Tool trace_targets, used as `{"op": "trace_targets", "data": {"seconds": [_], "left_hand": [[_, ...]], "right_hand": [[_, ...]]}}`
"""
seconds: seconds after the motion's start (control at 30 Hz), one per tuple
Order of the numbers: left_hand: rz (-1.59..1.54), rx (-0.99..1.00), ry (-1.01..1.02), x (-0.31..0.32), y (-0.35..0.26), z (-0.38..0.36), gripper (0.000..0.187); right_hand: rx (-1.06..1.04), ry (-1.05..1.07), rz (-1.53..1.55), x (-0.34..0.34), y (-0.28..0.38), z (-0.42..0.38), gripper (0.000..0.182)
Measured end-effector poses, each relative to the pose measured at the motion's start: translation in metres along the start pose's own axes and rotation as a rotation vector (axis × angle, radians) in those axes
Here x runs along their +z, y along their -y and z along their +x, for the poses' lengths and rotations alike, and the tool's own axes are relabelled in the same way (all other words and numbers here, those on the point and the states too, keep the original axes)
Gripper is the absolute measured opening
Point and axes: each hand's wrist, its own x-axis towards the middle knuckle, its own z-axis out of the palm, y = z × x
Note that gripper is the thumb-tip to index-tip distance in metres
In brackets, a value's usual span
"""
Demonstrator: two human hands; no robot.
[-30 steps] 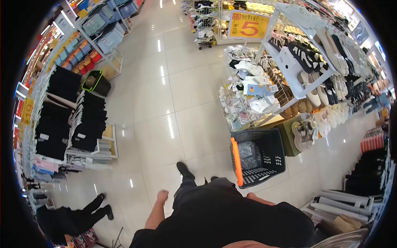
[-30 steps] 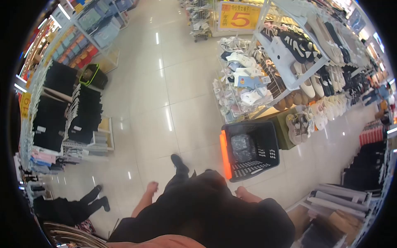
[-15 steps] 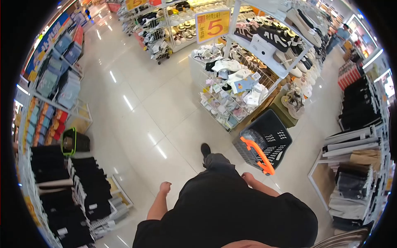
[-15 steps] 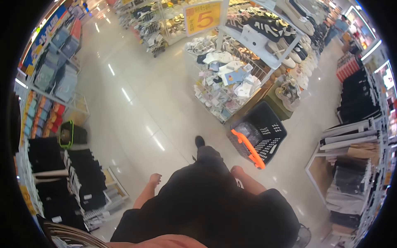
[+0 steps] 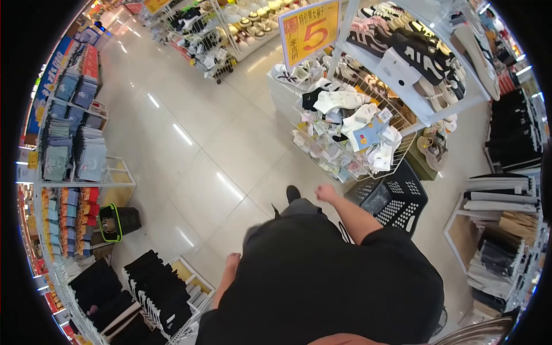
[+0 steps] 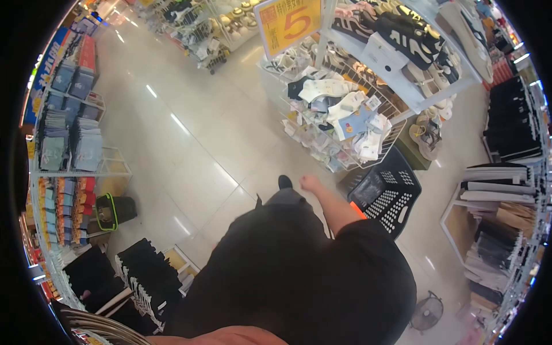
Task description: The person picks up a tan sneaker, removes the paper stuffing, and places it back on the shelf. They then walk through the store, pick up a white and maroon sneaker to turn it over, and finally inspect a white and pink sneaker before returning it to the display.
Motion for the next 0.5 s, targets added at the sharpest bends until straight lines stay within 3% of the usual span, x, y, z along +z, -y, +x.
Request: {"op": "trace_targets", "data": {"seconds": [0.13,0.2,0.27,0.3,0.37,0.4,0.43,0.47,0.5], "left_hand": [[-0.167,-0.098,0.059,-0.074,-0.104,0.004,0.026],[-0.045,0.144,0.118,-0.088,-0.096,0.062,0.024],[-0.006,0.227,0.188,-0.105,-0.098,0.100,0.022],[-0.027,0.194,0.220,-0.117,-0.114,0.117,0.022],[-0.066,0.109,0.240,-0.150,-0.153,0.140,0.022],[-0.083,0.058,0.227,-0.171,-0.179,0.143,0.022],[-0.098,0.004,0.213,-0.191,-0.197,0.151,0.022],[-0.116,0.025,0.202,-0.207,-0.200,0.169,0.021],[-0.066,0.144,0.239,-0.223,-0.195,0.192,0.021]], "right_hand": [[0.017,-0.123,0.279,-0.039,0.074,0.063,0.021],[0.024,-0.158,0.292,-0.048,0.099,0.066,0.020],[0.071,-0.169,0.254,-0.038,0.097,0.070,0.019],[0.096,-0.178,0.231,-0.032,0.088,0.069,0.019],[0.176,-0.177,-0.102,0.000,0.041,0.065,0.020],[0.119,-0.059,-0.130,0.006,0.022,0.052,0.022],[0.428,-0.011,-0.067,0.025,-0.006,0.047,0.023],[0.610,-0.039,-0.030,0.027,0.012,0.025,0.018],[0.811,0.188,-0.039,0.017,0.033,0.009,0.020]]}}
